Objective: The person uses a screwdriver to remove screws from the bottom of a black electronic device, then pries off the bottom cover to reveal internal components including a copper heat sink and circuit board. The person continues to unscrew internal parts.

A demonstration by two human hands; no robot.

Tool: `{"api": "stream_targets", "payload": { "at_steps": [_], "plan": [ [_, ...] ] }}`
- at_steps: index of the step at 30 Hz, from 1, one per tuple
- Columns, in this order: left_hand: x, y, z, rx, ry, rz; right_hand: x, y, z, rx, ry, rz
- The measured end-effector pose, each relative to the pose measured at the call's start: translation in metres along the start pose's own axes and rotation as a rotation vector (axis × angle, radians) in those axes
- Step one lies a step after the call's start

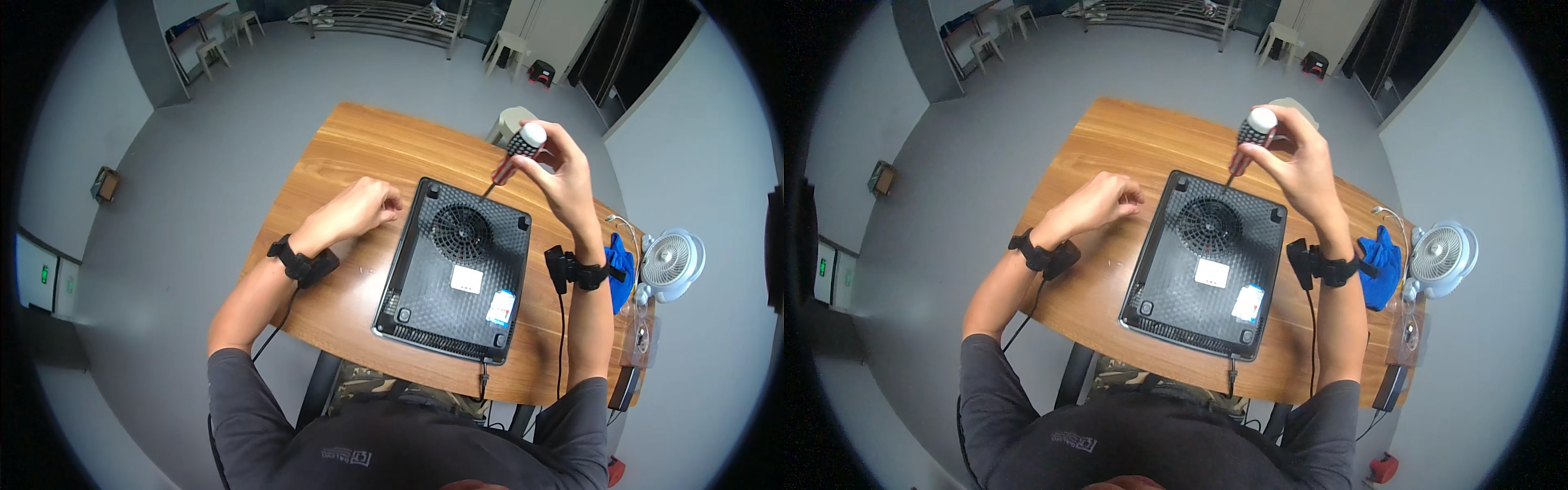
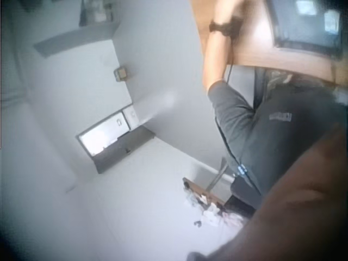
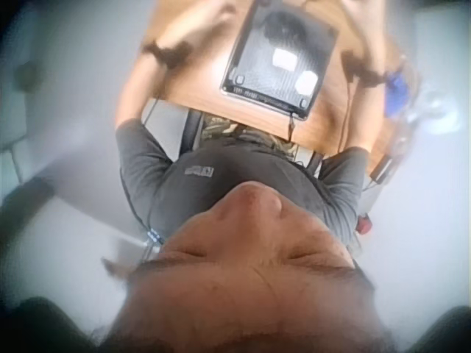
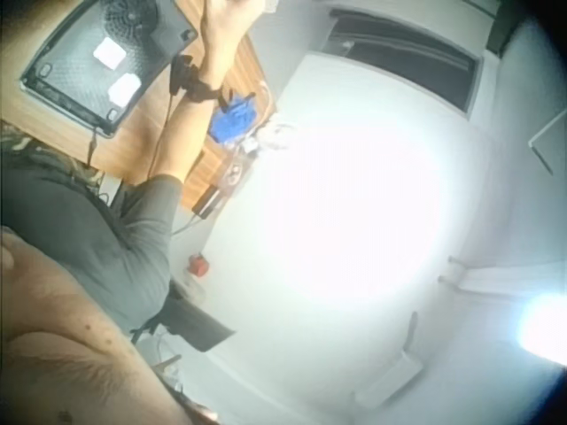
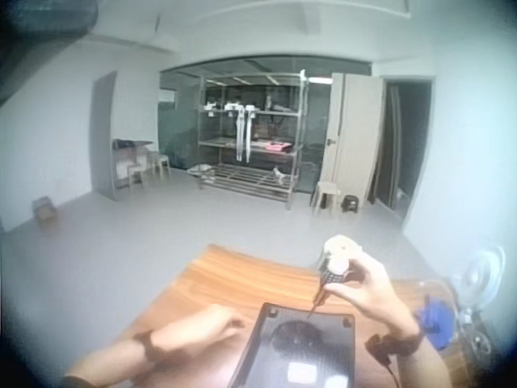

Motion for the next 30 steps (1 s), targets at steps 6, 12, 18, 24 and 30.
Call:
{"api": "stream_targets", "payload": {
  "at_steps": [6, 12, 18, 24, 30],
  "plan": [
    [-0.005, 0.026, 0.059, 0.065, -0.038, -0.094, 0.036, -0.013, 0.039, -0.011, -0.009, -0.005],
    [-0.007, 0.061, 0.091, 0.011, -0.206, -0.198, 0.066, -0.038, 0.063, 0.002, -0.034, 0.020],
    [-0.002, 0.067, 0.110, 0.073, -0.206, -0.362, 0.086, -0.046, 0.072, -0.003, 0.004, -0.048],
    [-0.008, 0.070, 0.114, 0.130, -0.167, -0.399, 0.100, -0.053, 0.080, -0.015, 0.024, -0.050],
    [-0.002, 0.074, 0.112, 0.192, -0.093, -0.312, 0.106, -0.067, 0.075, 0.050, 0.070, -0.059]
  ]
}}
Point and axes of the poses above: each hand's wrist, its own z-axis towards the middle knuckle, its own x-axis out of the palm, y = z × x, the point moved 6 cm from there along z, towards the middle knuckle, and after that the axes turned 13 degrees about x, right-handed, at the moved point
